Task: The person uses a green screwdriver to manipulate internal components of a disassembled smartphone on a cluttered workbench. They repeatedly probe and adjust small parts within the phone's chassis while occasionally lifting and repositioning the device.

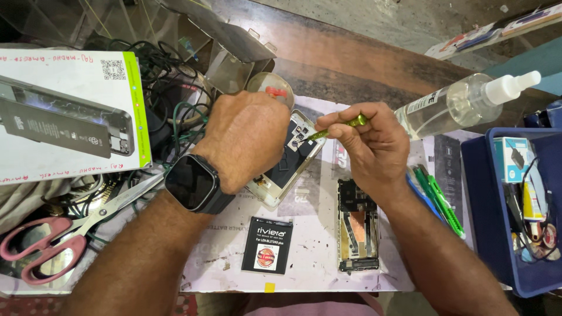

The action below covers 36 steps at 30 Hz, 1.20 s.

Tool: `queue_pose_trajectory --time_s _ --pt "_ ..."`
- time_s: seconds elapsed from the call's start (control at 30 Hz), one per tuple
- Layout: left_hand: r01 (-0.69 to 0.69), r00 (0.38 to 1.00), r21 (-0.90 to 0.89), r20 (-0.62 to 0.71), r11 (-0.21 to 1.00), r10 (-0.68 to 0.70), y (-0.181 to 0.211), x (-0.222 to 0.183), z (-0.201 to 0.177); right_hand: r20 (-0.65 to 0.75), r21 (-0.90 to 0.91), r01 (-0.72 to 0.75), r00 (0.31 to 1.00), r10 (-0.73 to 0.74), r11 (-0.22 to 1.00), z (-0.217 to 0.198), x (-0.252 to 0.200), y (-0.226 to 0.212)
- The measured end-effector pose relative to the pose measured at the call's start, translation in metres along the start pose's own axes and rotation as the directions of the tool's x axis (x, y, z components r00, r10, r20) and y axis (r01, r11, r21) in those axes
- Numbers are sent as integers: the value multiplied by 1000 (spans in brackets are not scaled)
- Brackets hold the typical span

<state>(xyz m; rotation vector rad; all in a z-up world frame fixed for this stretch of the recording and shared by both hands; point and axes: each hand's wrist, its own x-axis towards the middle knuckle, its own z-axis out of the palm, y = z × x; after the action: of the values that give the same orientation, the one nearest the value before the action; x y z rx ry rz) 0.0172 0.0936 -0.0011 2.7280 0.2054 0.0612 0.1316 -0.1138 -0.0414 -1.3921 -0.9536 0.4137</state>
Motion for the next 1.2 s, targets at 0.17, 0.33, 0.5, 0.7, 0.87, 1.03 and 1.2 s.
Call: queue_pose_trajectory --time_s 0.17,0.33,0.5,0.7,0.87,1.03,1.2 --pt "-20 1000 1 -24 1000 20 0 1 1 23 -30 18 1000 -17 999 1 2 1" --pt "-66 986 -25 -158 997 62 -2 2 6 21 -43 20 1000 -19 999 1 1 1" --pt "-156 968 -9 -200 988 151 0 3 10 -6 -3 -11 1000 11 1000 1 0 0" --pt "-148 964 9 -221 989 146 -3 5 16 5 -60 19 1000 -18 998 1 -1 3" --pt "-177 972 -42 -164 983 168 -2 6 17 -36 6 -34 999 34 999 -2 -2 -9" --pt "-273 960 -212 -122 938 252 3 4 15 -25 6 -2 1000 2 1000 -6 -8 -20" --pt "-282 960 -299 -88 912 267 5 4 12 -9 22 41 999 -41 999 -8 -11 -29"
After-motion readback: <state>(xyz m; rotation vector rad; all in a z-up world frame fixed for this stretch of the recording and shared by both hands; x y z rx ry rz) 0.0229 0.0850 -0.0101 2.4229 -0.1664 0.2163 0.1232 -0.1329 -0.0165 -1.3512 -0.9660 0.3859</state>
